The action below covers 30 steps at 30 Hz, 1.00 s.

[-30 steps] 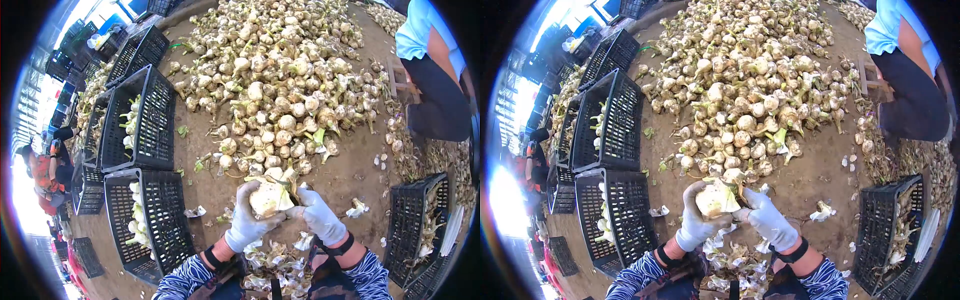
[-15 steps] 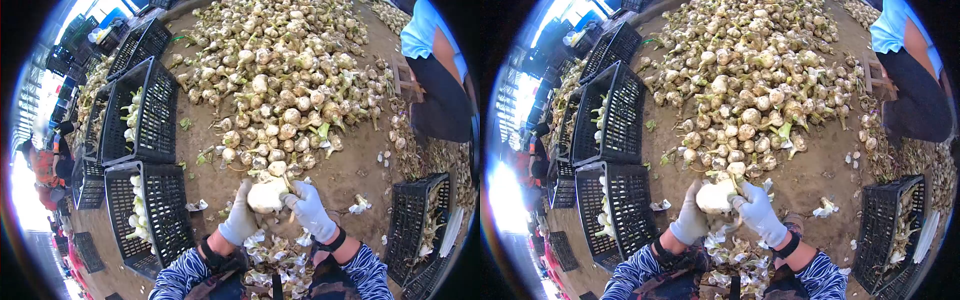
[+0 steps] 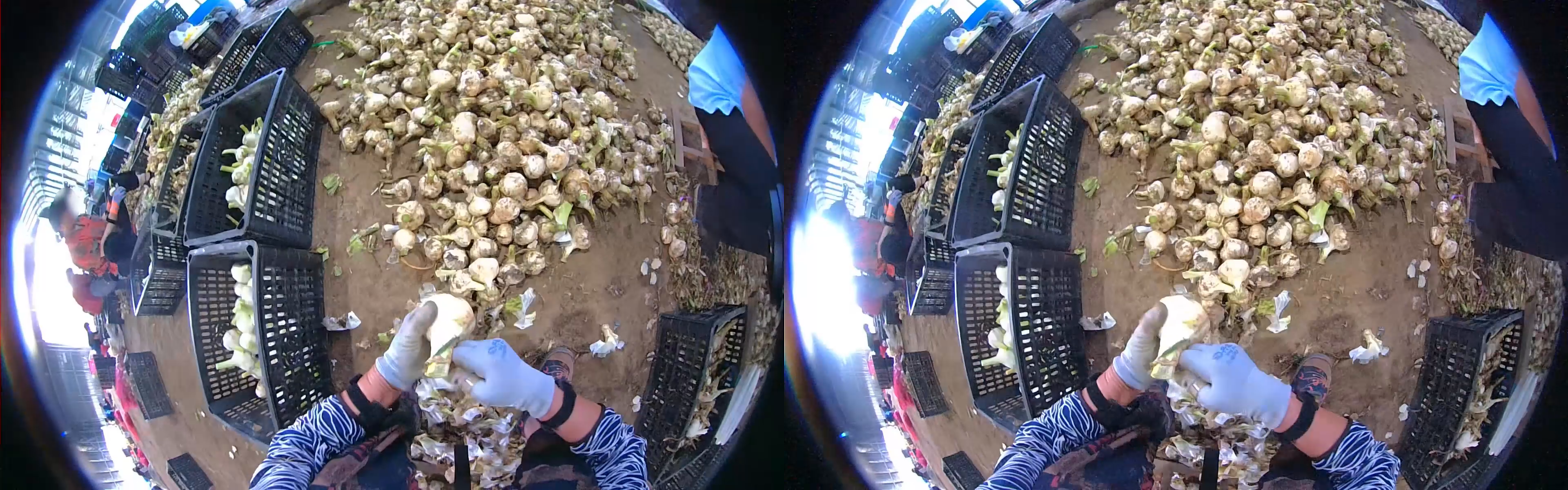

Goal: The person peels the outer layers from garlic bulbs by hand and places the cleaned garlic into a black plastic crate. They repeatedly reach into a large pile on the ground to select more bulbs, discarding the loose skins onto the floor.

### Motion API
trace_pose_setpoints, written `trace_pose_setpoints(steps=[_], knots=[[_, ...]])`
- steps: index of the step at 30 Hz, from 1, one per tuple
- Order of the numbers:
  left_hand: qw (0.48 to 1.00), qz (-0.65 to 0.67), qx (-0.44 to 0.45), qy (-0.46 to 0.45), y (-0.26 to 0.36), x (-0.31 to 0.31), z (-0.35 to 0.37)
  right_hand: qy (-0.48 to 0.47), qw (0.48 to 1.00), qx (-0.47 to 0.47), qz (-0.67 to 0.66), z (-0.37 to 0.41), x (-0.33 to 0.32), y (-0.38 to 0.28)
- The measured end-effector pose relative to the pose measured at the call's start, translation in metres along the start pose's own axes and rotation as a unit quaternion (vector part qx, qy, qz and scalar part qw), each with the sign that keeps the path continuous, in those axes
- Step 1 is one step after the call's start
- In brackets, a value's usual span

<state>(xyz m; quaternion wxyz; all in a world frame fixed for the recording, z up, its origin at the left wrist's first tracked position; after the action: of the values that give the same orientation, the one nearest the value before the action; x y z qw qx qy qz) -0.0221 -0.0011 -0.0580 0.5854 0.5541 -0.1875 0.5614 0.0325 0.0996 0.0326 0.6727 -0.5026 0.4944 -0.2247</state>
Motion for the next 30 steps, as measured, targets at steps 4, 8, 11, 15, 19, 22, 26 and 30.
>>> trace_pose_setpoints(steps=[4, 8, 11, 15, 19, 22, 26, 30], knots=[[0.994, 0.018, -0.093, -0.050, -0.026, -0.002, 0.003, -0.159, 0.900, 0.129, -0.384, 0.020, 0.013, 0.010], [0.967, 0.194, -0.118, -0.118, -0.037, 0.011, 0.007, -0.098, 0.897, 0.080, -0.424, 0.041, -0.017, -0.015], [0.929, 0.301, -0.162, -0.144, -0.035, 0.021, 0.016, 0.136, 0.908, 0.142, -0.371, 0.057, -0.059, 0.006], [0.962, 0.102, -0.202, -0.150, -0.026, 0.015, 0.018, 0.331, 0.765, 0.058, -0.549, 0.072, -0.068, 0.060], [0.954, 0.050, -0.239, -0.175, -0.011, 0.057, 0.024, 0.474, 0.698, 0.041, -0.536, 0.105, -0.095, 0.101], [0.953, 0.009, -0.228, -0.197, -0.012, 0.032, 0.018, 0.182, 0.919, 0.307, -0.168, 0.125, -0.109, 0.116], [0.896, -0.199, -0.276, -0.284, -0.004, 0.023, 0.007, -0.057, 0.937, 0.329, 0.099, 0.079, -0.060, 0.056], [0.842, -0.351, -0.314, -0.264, -0.001, 0.013, -0.007, 0.015, 0.995, 0.038, -0.096, 0.022, -0.037, 0.018]])
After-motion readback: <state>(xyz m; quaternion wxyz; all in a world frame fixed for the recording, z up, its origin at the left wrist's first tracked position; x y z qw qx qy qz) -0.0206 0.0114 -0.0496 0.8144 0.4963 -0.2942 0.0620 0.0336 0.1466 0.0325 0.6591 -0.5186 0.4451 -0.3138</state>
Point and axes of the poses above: each hand's wrist, its own z-axis away from the middle knuckle, its own x-axis out of the palm, y = z × x, the point moved 7 cm from there along -z, towards the middle knuckle, and after that the axes turned 15 degrees about -y, right-handed, at the moved point
